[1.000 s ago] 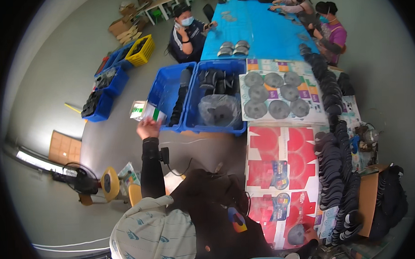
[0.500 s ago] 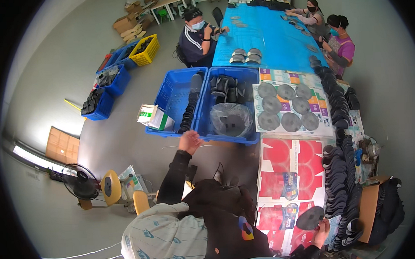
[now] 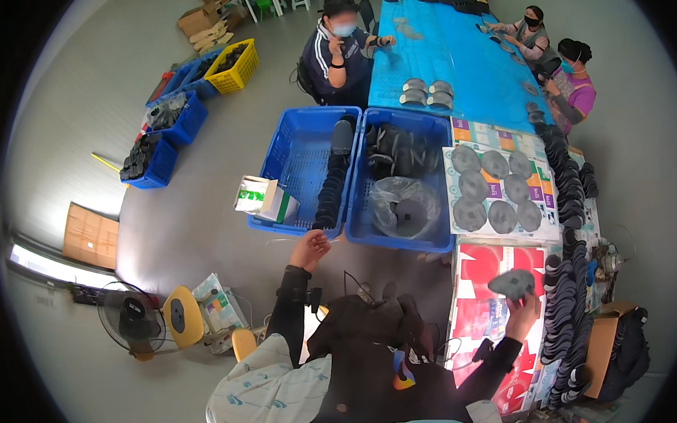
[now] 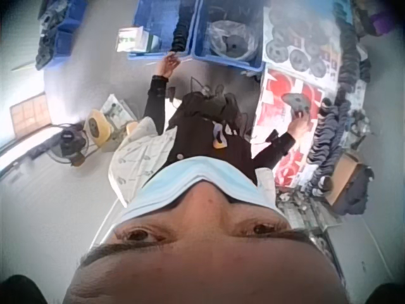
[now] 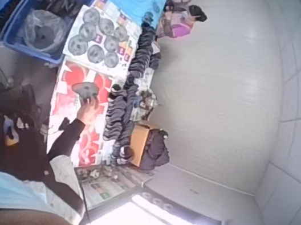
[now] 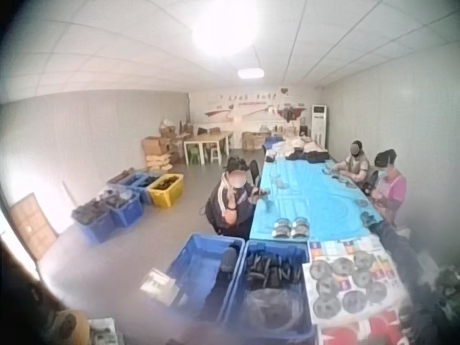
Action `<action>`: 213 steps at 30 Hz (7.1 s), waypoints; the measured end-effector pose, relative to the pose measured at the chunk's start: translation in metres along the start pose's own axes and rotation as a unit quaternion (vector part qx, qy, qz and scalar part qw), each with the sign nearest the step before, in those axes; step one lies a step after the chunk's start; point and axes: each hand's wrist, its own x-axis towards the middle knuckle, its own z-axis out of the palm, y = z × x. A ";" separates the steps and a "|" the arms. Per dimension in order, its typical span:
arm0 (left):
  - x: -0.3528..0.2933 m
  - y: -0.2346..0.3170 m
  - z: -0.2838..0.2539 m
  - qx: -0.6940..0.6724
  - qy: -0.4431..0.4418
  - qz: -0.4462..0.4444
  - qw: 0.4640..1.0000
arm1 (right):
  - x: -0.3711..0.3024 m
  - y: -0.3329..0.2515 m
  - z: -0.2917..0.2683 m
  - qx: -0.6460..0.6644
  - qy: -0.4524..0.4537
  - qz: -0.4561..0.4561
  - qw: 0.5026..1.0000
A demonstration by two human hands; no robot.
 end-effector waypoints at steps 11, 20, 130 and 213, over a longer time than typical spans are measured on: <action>-0.019 0.033 -0.040 -0.018 0.073 0.024 0.997 | 0.035 0.019 0.157 -0.011 -0.083 0.055 0.995; -0.009 0.036 -0.023 -0.053 0.092 0.050 0.993 | 0.101 0.012 0.194 0.030 -0.098 0.067 0.993; -0.021 0.061 0.279 0.599 0.055 0.482 0.637 | 0.221 0.041 0.204 0.052 -0.066 0.099 0.992; -0.237 0.070 0.136 -0.369 -0.333 -0.008 0.867 | -0.319 -0.021 0.346 -0.169 -0.484 -0.680 0.524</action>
